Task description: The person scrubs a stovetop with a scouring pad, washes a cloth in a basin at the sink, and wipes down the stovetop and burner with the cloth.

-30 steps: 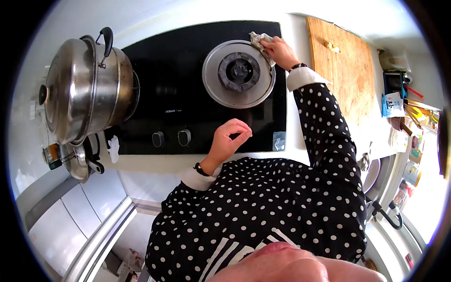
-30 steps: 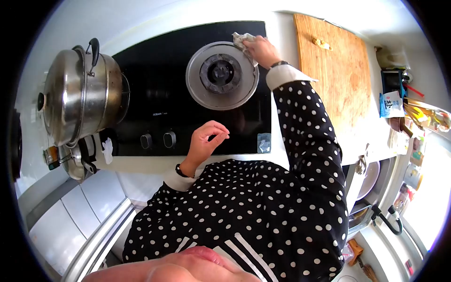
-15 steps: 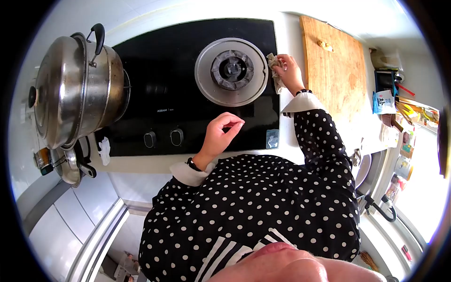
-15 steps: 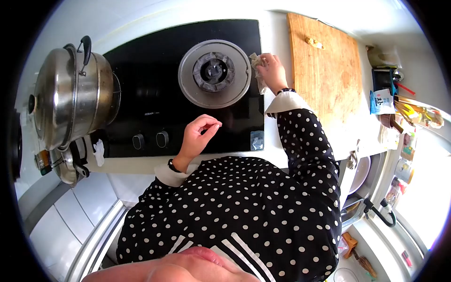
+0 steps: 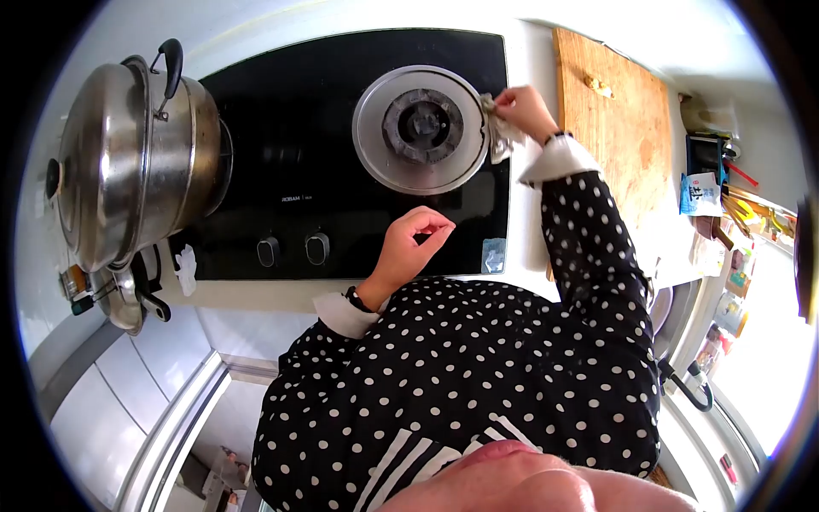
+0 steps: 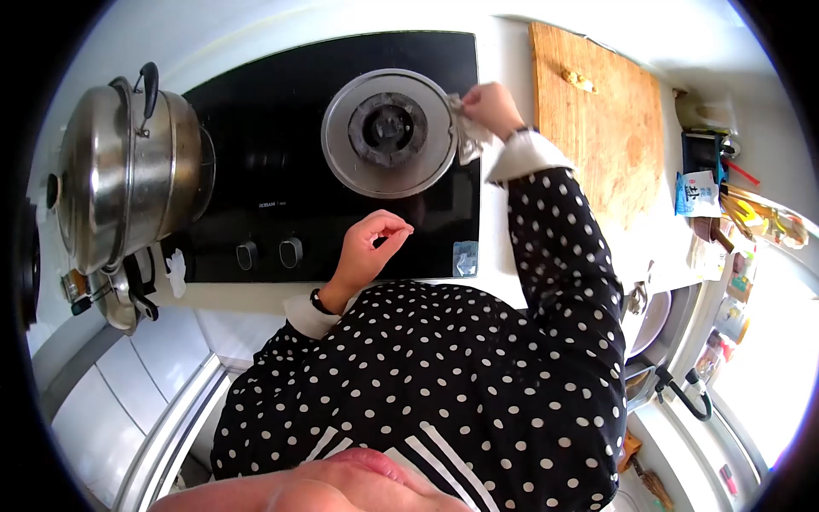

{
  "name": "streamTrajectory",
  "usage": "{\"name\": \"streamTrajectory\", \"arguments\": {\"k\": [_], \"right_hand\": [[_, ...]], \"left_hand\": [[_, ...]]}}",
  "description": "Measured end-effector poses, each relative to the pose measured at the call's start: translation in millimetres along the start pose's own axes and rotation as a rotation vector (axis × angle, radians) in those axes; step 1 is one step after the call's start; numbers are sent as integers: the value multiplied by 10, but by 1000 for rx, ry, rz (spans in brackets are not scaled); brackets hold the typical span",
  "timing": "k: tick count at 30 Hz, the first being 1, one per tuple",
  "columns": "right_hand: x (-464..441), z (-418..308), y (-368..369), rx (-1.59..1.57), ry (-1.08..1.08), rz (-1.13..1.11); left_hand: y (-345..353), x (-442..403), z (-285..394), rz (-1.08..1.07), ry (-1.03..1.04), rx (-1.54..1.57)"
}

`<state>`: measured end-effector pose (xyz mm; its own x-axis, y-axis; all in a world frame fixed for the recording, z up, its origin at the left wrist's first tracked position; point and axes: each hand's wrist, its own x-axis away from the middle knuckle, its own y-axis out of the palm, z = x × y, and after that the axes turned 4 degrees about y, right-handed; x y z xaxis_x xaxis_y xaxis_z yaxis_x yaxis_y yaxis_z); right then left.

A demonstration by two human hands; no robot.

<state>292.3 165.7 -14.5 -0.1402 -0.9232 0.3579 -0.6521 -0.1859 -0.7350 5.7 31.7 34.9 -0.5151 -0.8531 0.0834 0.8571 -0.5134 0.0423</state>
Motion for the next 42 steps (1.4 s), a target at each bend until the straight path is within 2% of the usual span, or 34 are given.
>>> {"name": "streamTrajectory", "arguments": {"k": [2,7,10,12,16,17,22,24,30,32,38,39,42], "right_hand": [[155,29,65,9,0,107],[-249,-151,116,94,-91,186],[-204,-28,114,46,-106,153],[0,-21,65,70,-34,106],[-256,-107,146,139,-190,235],[-327,-239,140,103,-107,215],[-335,-160,111,218,-155,166],[-146,-112,24,132,12,61],[-589,-273,69,35,-12,82],[-574,-235,124,-10,-53,107],[156,114,69,-38,55,14],[187,93,120,13,35,106],[-181,13,139,-3,57,110]], "left_hand": [[-31,-5,-12,16,12,16],[-26,-14,-76,52,-17,15],[1,6,-58,47,9,27],[-13,-7,-63,47,23,32],[-6,46,-96,65,-22,23],[9,35,-94,72,-18,26],[3,1,-45,81,-26,22],[-12,22,-86,95,-9,38],[43,-6,-123,147,-19,59],[66,-12,-74,136,-37,42],[-3,69,-55,123,9,21],[-15,76,-71,137,10,26],[-46,93,-157,160,-22,10]]}}
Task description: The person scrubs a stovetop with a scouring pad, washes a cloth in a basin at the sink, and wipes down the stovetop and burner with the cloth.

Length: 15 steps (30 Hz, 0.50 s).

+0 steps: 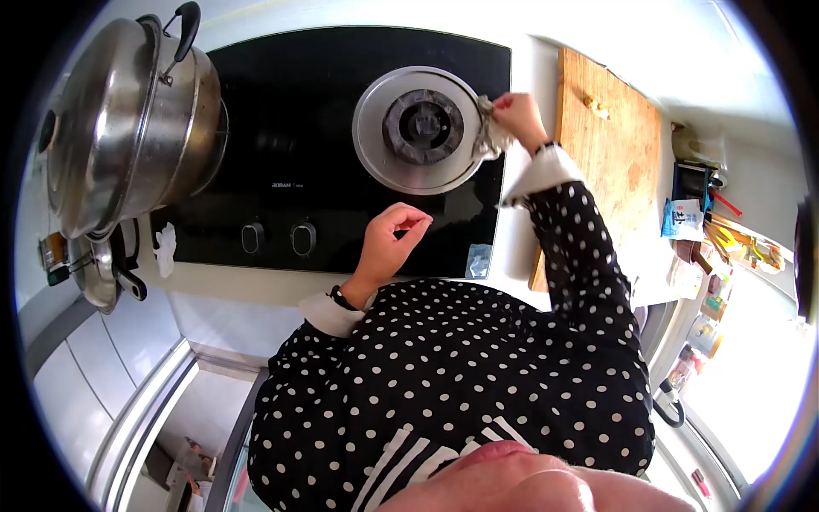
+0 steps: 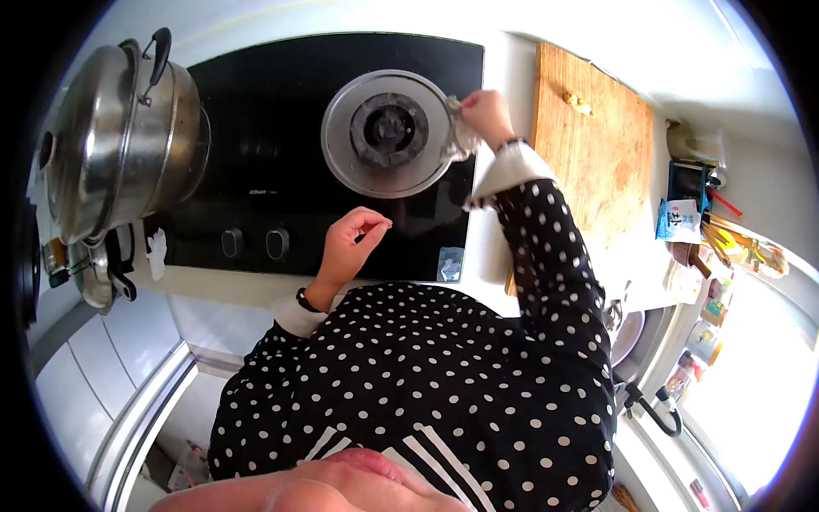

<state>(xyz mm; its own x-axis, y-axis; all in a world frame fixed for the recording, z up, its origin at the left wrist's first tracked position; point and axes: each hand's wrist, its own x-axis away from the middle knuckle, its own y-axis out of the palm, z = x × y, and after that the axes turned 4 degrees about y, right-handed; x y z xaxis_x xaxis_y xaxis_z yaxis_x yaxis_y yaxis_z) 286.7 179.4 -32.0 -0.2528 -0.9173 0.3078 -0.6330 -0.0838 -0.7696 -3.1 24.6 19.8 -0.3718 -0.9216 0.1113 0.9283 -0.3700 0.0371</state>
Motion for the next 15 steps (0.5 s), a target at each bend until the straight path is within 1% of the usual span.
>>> {"name": "streamTrajectory", "arguments": {"k": [1,2,4,6,8,10,12,15], "right_hand": [[-132,-85,-22,6,27,-52],[-296,-76,-3,19,-23,-66],[-262,-212,-90,63,-12,-119],[-162,-52,-11,57,-58,-31],[-13,11,-48,29,11,-33],[-46,-117,-63,101,-8,-16],[-253,-206,77,90,-52,91],[-322,-406,177,56,-135,135]], "left_hand": [[17,-2,-23,7,0,26],[40,-13,-13,3,-11,28],[89,-7,63,-15,-42,33],[116,25,63,-32,-9,40],[103,51,72,-42,11,41],[77,73,69,-48,8,33],[76,83,29,-41,-6,23],[115,92,55,-21,-2,22]]}}
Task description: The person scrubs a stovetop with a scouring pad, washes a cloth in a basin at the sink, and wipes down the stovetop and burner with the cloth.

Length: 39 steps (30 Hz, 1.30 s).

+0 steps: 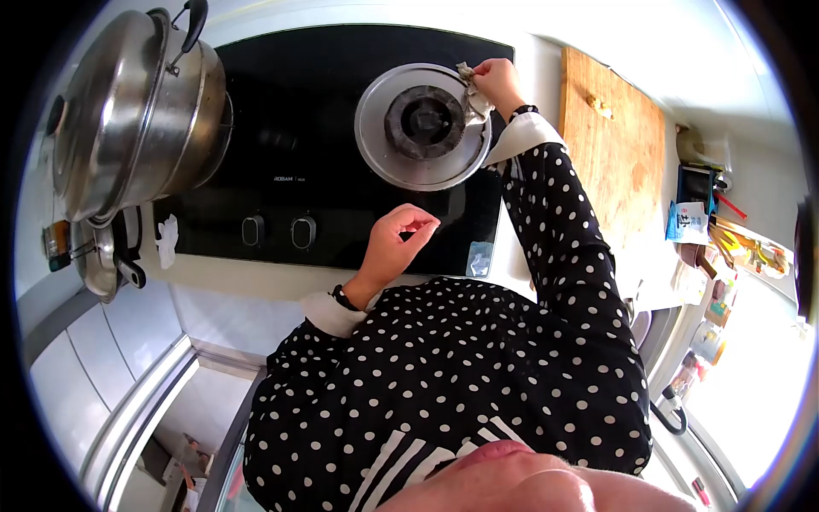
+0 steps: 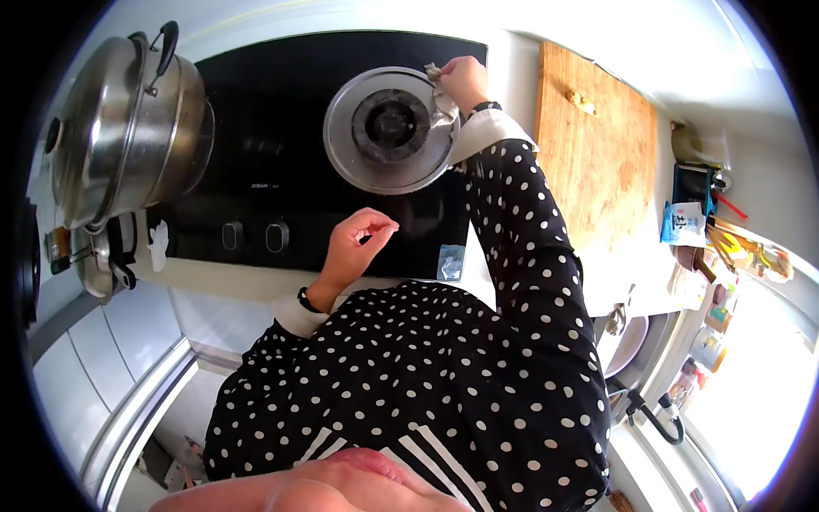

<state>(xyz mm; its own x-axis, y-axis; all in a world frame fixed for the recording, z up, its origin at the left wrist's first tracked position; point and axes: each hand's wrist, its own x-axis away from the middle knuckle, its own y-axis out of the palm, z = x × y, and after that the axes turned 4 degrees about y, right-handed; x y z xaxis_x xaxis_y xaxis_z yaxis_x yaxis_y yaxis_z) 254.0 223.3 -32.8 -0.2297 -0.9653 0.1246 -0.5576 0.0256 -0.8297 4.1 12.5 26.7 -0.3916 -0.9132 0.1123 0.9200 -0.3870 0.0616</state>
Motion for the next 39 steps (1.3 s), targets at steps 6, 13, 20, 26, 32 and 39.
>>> {"name": "streamTrajectory", "arguments": {"k": [6,13,20,26,32,39], "right_hand": [[453,376,-177,9,-239,45],[-160,-140,152,26,-461,71],[100,130,-48,145,-642,-34],[-95,129,9,511,-622,-87],[-289,-524,207,779,-1004,-211],[-262,254,-155,682,-648,-245]], "left_hand": [[-153,41,23,32,14,-5],[-214,36,-36,110,3,11],[-342,73,78,113,9,25],[-476,31,39,145,5,31],[-480,-47,101,132,15,41],[-663,44,24,155,-29,18]]}}
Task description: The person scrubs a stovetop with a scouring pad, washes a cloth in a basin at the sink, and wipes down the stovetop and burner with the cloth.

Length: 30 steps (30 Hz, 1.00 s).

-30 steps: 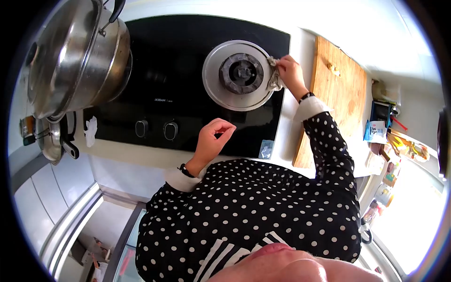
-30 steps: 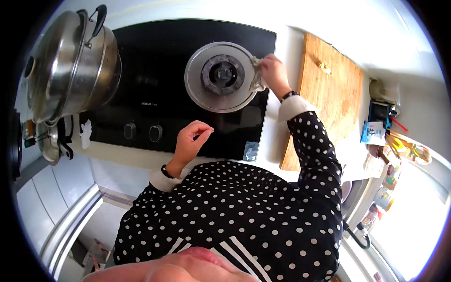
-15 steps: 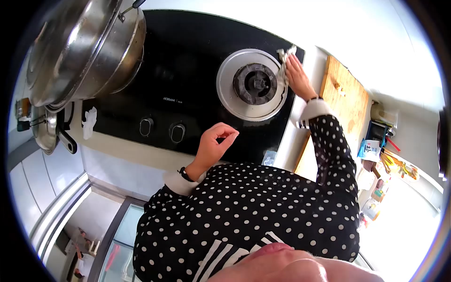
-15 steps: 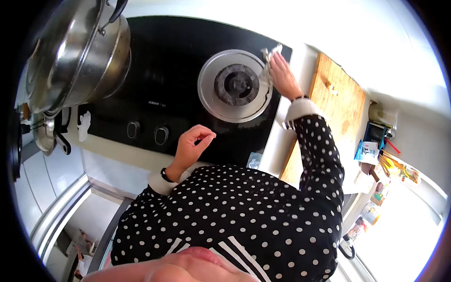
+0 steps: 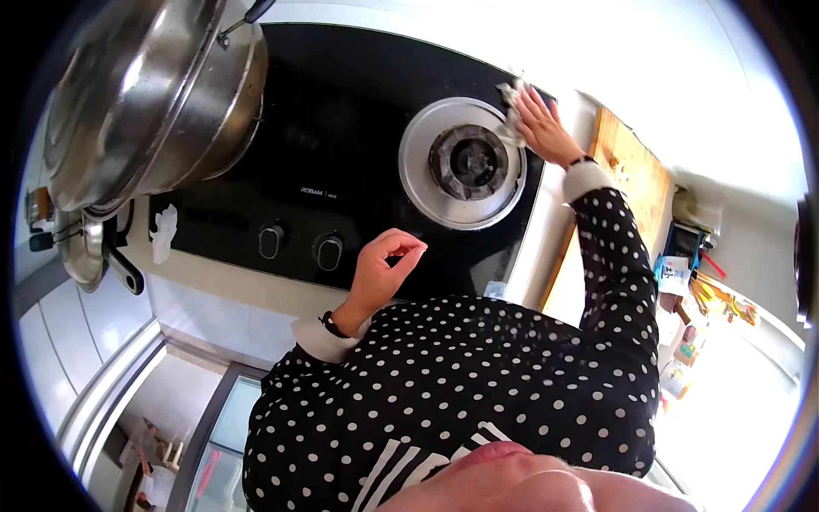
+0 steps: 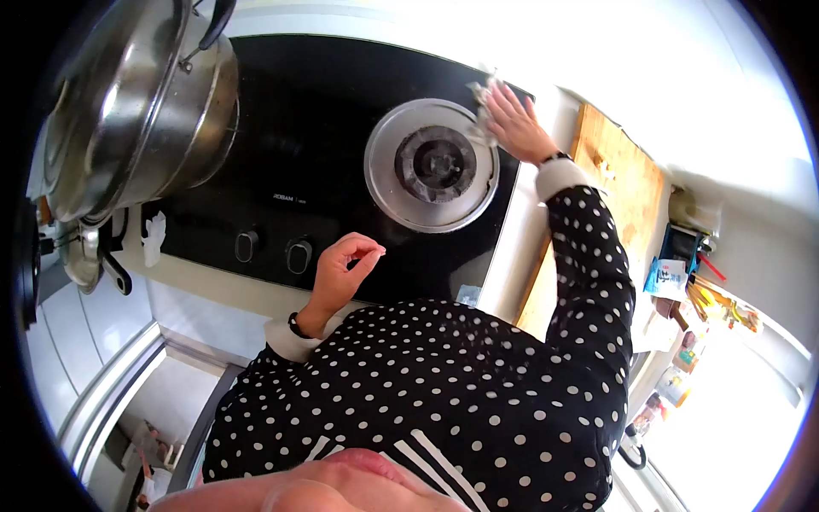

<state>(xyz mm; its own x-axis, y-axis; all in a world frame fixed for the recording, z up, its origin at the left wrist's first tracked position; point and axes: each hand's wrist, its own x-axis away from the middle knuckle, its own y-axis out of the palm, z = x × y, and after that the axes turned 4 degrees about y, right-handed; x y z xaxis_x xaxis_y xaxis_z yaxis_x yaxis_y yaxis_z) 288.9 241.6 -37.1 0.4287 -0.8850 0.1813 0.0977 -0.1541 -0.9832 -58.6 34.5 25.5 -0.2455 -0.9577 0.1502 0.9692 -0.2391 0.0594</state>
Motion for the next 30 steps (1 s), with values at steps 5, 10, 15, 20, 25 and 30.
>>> {"name": "streamTrajectory", "arguments": {"k": [5,10,15,20,25,30], "right_hand": [[-588,-409,-116,88,-136,123],[-188,76,87,-43,262,101],[585,-202,315,-206,413,198],[645,-319,346,-258,380,245],[-2,-40,282,-248,468,345],[727,-396,112,-111,320,32]], "left_hand": [[114,-14,9,-47,50,5],[100,17,-26,-49,-4,-16],[142,61,11,-80,10,-1],[226,59,75,-105,26,33],[326,61,23,-94,22,13],[307,161,9,-119,-12,5]]}}
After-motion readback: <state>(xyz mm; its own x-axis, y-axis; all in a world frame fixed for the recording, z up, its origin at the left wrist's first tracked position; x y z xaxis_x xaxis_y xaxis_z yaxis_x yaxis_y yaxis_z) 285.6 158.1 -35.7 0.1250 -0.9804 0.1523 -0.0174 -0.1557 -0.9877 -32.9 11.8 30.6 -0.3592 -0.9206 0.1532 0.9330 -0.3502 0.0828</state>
